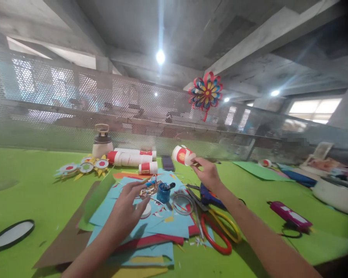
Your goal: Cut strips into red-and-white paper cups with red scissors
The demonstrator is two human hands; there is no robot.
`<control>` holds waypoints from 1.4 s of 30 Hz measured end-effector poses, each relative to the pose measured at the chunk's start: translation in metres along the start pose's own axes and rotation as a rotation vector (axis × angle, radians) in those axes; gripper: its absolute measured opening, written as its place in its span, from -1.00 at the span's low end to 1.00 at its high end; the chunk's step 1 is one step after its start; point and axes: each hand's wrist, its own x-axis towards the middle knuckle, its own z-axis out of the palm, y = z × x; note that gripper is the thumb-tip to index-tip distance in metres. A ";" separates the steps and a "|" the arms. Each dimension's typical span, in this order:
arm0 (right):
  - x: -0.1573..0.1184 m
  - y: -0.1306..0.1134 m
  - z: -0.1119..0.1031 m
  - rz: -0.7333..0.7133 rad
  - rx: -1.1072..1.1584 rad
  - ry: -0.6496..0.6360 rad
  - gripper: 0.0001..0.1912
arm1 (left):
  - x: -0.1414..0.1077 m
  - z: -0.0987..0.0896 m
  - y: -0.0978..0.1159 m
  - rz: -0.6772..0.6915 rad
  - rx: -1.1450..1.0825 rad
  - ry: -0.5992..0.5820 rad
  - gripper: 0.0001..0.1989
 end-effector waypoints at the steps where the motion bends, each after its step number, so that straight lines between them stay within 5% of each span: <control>1: -0.010 -0.009 -0.010 -0.038 0.003 0.036 -0.84 | 0.001 -0.002 0.003 -0.006 -0.044 0.024 -0.73; 10: -0.062 -0.075 -0.066 -0.396 -0.022 0.076 -0.74 | 0.009 -0.023 0.053 -0.289 -0.499 -0.062 -0.71; 16: -0.074 -0.090 -0.065 -0.521 -0.066 -0.021 -0.70 | 0.012 -0.032 0.077 -0.378 -0.589 -0.212 -0.65; 21: -0.075 -0.098 -0.058 -0.611 -0.066 -0.087 -0.71 | 0.008 -0.020 0.081 -0.513 -0.866 -0.438 -0.61; 26: -0.076 -0.102 -0.052 -0.608 -0.058 -0.155 -0.71 | 0.009 -0.010 0.078 -0.604 -1.040 -0.473 -0.72; 33: -0.090 -0.087 -0.061 -0.239 0.114 0.018 -0.77 | 0.008 -0.015 0.059 -0.646 -1.083 -0.393 -0.80; 36: -0.098 -0.073 -0.064 -0.033 0.158 0.114 -0.82 | 0.018 -0.026 0.046 -0.631 -1.173 -0.151 -0.84; 39: -0.104 -0.062 -0.061 0.132 0.224 0.059 -0.86 | 0.031 -0.038 0.035 -0.545 -1.213 0.206 -0.95; 42: -0.107 -0.060 -0.054 0.159 0.261 -0.111 -0.85 | 0.037 -0.043 0.030 -0.527 -1.206 0.281 -0.95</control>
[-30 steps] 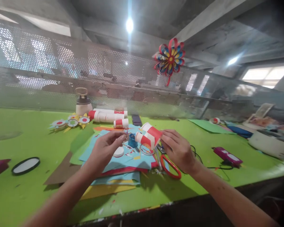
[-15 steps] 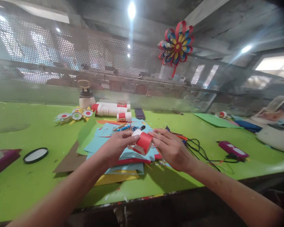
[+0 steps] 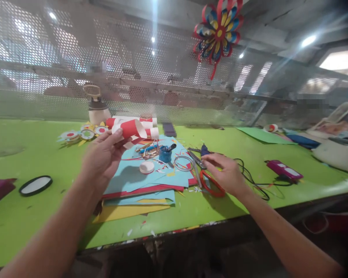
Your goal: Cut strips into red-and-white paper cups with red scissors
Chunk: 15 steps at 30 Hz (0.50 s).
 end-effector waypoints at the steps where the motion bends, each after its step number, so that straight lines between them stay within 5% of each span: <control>1: 0.000 -0.001 0.003 -0.006 -0.008 -0.070 -0.85 | 0.000 0.000 -0.001 -0.002 0.015 0.009 -0.95; 5: 0.000 -0.011 0.013 -0.088 -0.079 -0.375 -0.83 | -0.004 0.000 -0.013 -0.043 0.104 -0.029 -0.96; 9: -0.011 -0.029 0.022 -0.329 -0.253 -0.587 -0.79 | -0.008 0.001 -0.024 -0.097 0.172 -0.083 -0.98; 15: -0.016 -0.032 0.042 -0.450 -0.393 -0.521 -0.68 | -0.007 0.002 -0.027 -0.107 0.196 -0.082 -0.96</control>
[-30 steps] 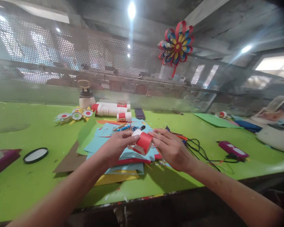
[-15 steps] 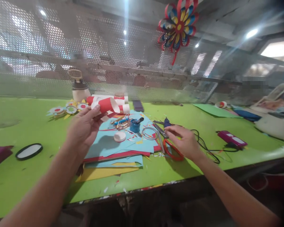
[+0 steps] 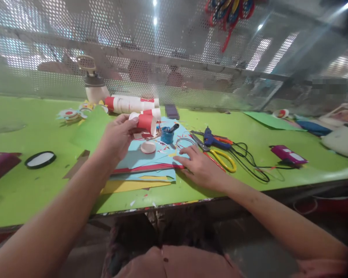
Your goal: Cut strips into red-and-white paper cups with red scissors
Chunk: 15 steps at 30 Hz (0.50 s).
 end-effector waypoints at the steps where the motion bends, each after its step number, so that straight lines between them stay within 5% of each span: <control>1: 0.002 0.003 0.005 0.003 0.010 0.028 -0.68 | 0.001 0.000 -0.001 -0.002 0.015 -0.003 -0.95; 7: 0.003 0.013 0.026 -0.007 0.198 0.183 -0.65 | 0.005 -0.005 -0.009 -0.026 0.087 0.042 -0.85; 12: 0.003 0.007 0.010 -0.136 0.172 0.019 -0.66 | 0.010 -0.010 -0.006 0.090 0.111 0.109 -0.50; 15: 0.009 0.000 -0.006 -0.232 0.069 -0.073 -0.65 | 0.011 -0.012 -0.002 0.201 0.125 0.115 -0.60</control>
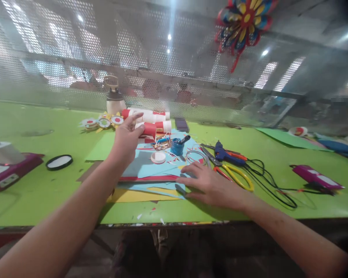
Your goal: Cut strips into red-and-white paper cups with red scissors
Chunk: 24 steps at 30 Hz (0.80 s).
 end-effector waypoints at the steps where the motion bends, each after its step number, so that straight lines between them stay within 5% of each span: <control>1: 0.003 -0.002 -0.004 -0.037 -0.055 -0.017 -0.68 | 0.000 0.000 0.001 0.019 0.008 0.019 -0.66; 6: 0.023 -0.002 -0.002 -0.178 -0.233 -0.027 -0.74 | 0.005 -0.003 -0.005 0.053 0.134 0.088 -0.82; 11: 0.032 0.015 0.021 -0.126 -0.152 0.167 -0.74 | 0.008 -0.008 -0.013 0.120 0.395 0.075 -0.79; 16: 0.028 0.033 0.028 -0.048 -0.011 0.288 -0.76 | 0.003 -0.009 -0.012 0.373 1.009 -0.223 -0.73; 24: 0.022 0.035 0.024 -0.006 -0.022 0.208 -0.74 | -0.012 -0.005 0.007 0.330 1.154 -0.654 -0.74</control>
